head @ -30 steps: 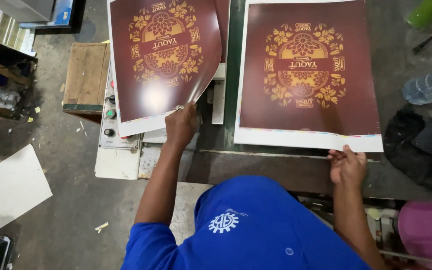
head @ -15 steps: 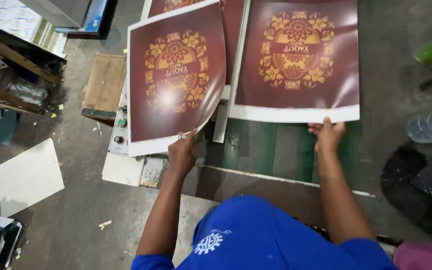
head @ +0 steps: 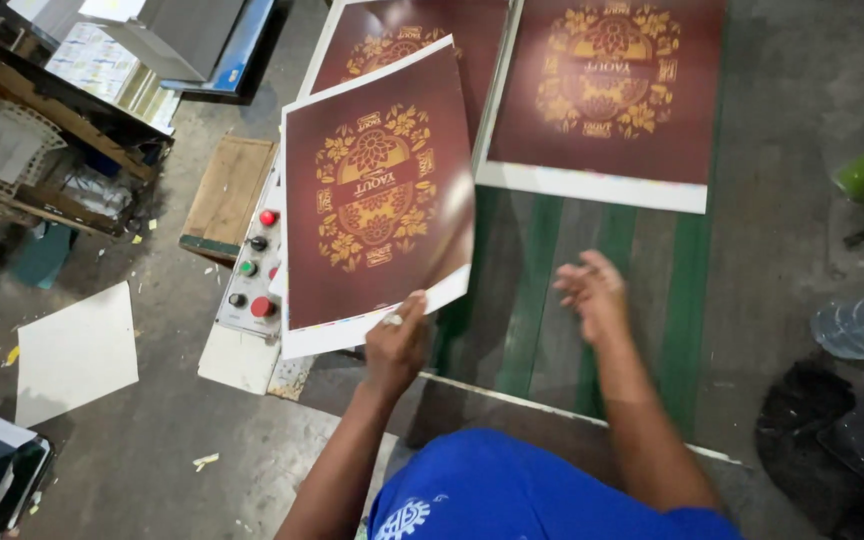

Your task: The person repeatedly picks up large printed sheets from a stack on a machine, aligns them, and places them onto a conveyor belt. The sheets feature a maroon background with a gold floral design.

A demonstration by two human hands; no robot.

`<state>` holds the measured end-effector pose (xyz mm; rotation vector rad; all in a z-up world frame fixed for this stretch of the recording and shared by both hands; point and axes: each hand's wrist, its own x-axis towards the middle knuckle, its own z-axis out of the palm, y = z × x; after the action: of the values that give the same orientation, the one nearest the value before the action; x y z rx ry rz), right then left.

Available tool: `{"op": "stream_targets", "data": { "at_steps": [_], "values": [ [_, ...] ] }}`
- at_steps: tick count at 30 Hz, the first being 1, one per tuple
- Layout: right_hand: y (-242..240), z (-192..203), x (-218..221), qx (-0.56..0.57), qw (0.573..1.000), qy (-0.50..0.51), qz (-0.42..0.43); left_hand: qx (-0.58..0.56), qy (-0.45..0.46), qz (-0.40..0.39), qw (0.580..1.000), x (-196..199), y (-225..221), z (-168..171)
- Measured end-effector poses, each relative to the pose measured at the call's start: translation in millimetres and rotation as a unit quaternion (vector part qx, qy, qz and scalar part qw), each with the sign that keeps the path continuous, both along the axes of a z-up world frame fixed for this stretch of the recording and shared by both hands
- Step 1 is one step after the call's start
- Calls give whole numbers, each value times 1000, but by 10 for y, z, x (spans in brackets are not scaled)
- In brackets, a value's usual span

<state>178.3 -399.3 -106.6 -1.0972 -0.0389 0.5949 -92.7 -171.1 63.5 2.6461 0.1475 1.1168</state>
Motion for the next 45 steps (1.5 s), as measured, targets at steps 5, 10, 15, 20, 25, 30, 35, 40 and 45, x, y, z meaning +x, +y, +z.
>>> {"op": "stream_targets", "data": {
  "at_steps": [5, 10, 15, 20, 25, 30, 35, 40, 45],
  "values": [
    [151, 581, -1135, 51, 977, -21, 207, -6, 24, -113, 993, 328, -356, -347],
    [1, -148, -1307, 45, 997, 38, 58, 3, 121, -231, 966, 485, -272, -355],
    [-550, 256, -1438, -17, 985, 5, -170, 14, 158, -89, 983, 829, 870, -772],
    [-1242, 134, -1690, -33, 966, -70, -248, 93, 231, -8, 968, 1075, 1962, -889],
    [-1494, 292, -1893, -80, 941, -58, -323, 80, 323, -36, 942, 1192, 2384, -1038],
    [-1454, 276, -1841, -117, 923, -40, -365, 132, 347, -12, 928, 1253, 2461, -792],
    [-1249, 145, -1429, -151, 935, -40, -319, 71, 384, -44, 919, 1301, 2594, -557],
    [-966, -39, -716, -169, 950, -49, -257, 33, 276, -61, 959, 1166, 2547, -644],
    [-665, -52, 176, -161, 961, -69, -213, 50, 109, -13, 993, 984, 2194, -683]
  ]
}}
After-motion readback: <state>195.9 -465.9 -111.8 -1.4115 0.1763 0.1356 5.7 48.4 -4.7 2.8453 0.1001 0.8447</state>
